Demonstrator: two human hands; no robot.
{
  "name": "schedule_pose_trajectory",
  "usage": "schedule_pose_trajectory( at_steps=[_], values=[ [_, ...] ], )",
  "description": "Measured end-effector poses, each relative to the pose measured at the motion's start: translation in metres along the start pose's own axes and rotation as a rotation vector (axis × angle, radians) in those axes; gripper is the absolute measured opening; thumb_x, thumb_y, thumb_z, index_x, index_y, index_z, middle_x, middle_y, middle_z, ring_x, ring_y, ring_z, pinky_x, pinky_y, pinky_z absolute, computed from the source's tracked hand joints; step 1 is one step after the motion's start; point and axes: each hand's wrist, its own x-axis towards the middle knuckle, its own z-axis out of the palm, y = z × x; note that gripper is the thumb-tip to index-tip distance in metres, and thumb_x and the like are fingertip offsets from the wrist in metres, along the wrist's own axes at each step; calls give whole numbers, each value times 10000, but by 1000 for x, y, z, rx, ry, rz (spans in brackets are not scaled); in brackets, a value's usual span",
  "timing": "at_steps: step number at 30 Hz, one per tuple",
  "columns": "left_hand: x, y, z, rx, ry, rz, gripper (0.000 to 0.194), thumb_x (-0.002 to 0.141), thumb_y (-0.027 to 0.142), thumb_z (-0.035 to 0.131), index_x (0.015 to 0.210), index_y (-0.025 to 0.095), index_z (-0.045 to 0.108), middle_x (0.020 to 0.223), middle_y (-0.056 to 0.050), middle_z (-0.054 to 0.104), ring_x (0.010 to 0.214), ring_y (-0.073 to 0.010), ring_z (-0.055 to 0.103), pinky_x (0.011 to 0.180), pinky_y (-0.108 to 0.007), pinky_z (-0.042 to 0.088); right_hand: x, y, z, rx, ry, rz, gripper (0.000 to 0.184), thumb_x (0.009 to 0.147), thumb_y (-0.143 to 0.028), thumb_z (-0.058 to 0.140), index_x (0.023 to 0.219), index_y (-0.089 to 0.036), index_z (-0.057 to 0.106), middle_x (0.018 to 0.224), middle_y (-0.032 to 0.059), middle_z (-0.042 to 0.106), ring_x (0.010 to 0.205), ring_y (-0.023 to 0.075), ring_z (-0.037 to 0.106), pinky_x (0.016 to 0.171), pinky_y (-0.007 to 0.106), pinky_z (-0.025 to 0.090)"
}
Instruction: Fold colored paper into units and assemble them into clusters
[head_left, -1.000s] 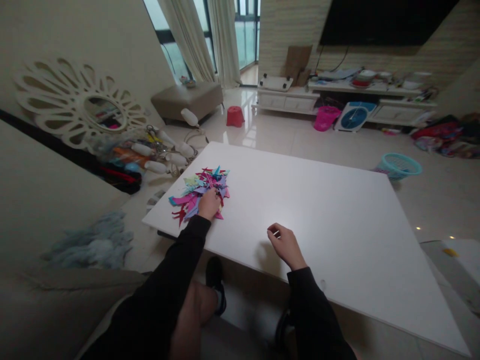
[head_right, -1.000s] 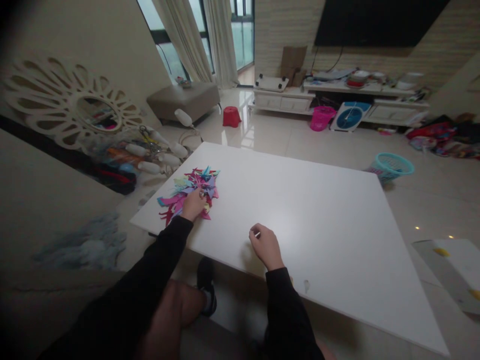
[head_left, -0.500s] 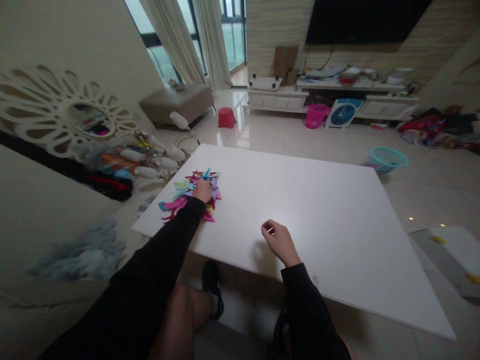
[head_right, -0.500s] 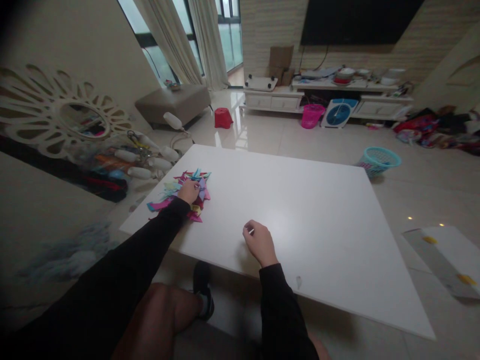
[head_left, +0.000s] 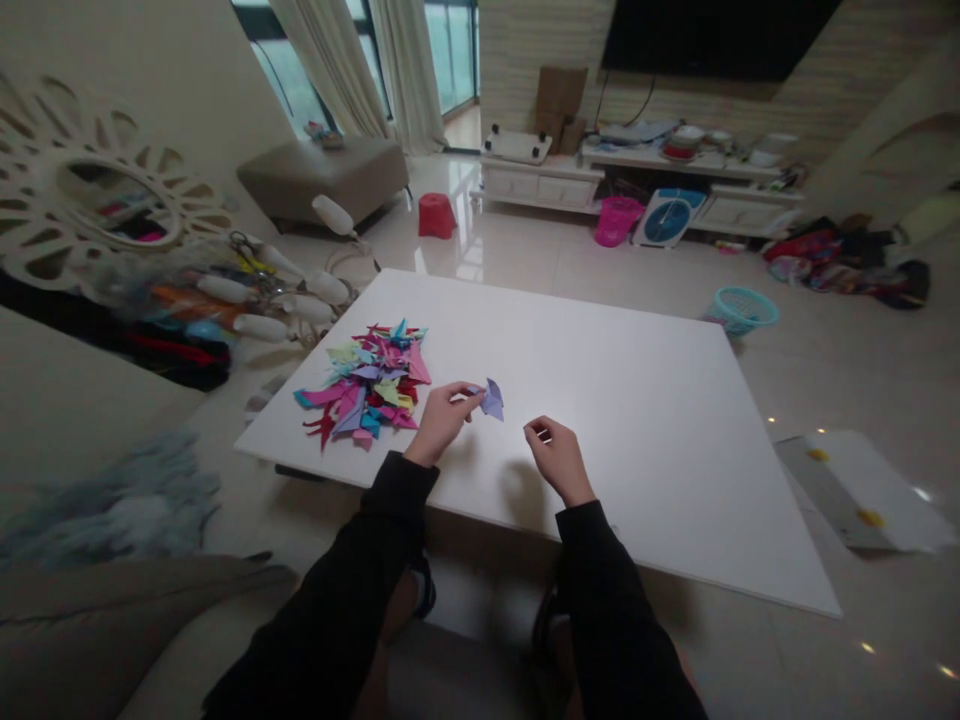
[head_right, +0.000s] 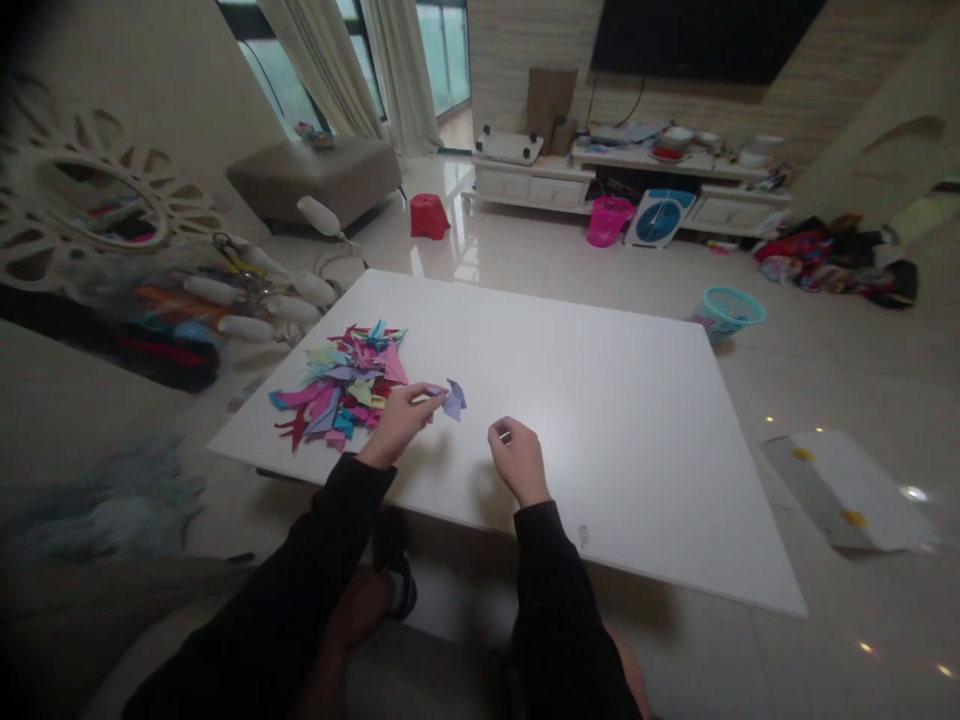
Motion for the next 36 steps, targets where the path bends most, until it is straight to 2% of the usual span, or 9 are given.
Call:
schedule_pose_trajectory(
  at_steps=[2,4,10,14,17,21,27,31,36],
  values=[
    [-15,-6,18,-93,-88,-21,365,773,455,726,960,143,759,775,-46,676,570,-106,525,522,-243,395,1,1,-3,67,62,14,224,878,-366,547,800,-211,688,855,49,731,767,190,643,746,306,492],
    [-21,-11,27,-149,-137,-33,388,758,450,745,998,145,738,823,-48,676,587,-97,525,526,-235,390,1,3,-7,157,86,41,256,884,-396,547,817,-202,701,881,59,735,784,192,645,751,307,497],
    [-14,-10,29,-187,-288,6,475,724,377,798,1115,167,631,813,-26,686,647,-112,576,576,-220,415,4,8,-14,395,54,85,337,869,-497,615,888,-184,738,882,68,728,767,186,627,709,306,496],
    [-16,-5,28,-166,-288,81,417,742,327,792,1094,169,633,812,-30,697,694,-126,601,607,-226,421,4,3,-13,389,-1,-4,285,805,-425,731,989,-208,751,951,59,737,794,178,623,696,295,497],
    [-19,-3,29,-137,-309,117,394,742,308,791,1078,168,637,793,-22,694,664,-114,575,612,-229,416,1,-1,-10,398,-21,-83,226,807,-356,736,988,-223,763,936,45,745,796,174,638,679,287,495],
    [-25,-3,32,-151,-307,136,403,731,338,801,1061,162,652,846,-32,694,665,-107,564,621,-235,431,-4,-3,-3,416,64,-135,150,825,-298,702,926,-226,787,902,41,755,790,177,666,694,302,515],
    [-35,-2,35,-226,-346,49,318,757,427,767,890,146,700,840,-52,686,624,-111,551,558,-250,422,-13,-6,3,591,192,-155,132,762,-254,746,875,-250,814,832,24,740,782,186,671,721,341,552],
    [-36,0,37,-266,-277,9,287,739,408,773,831,145,706,741,-34,669,592,-105,521,534,-243,385,-15,-12,1,607,185,-170,98,746,-224,725,780,-256,812,808,20,733,779,184,670,720,343,539],
    [-31,-1,38,-251,-242,8,257,736,383,768,821,143,731,705,-31,673,578,-102,507,542,-246,386,-11,-12,0,557,151,-141,172,746,-197,664,802,-252,817,828,24,745,818,187,666,774,350,515]
  ],
)
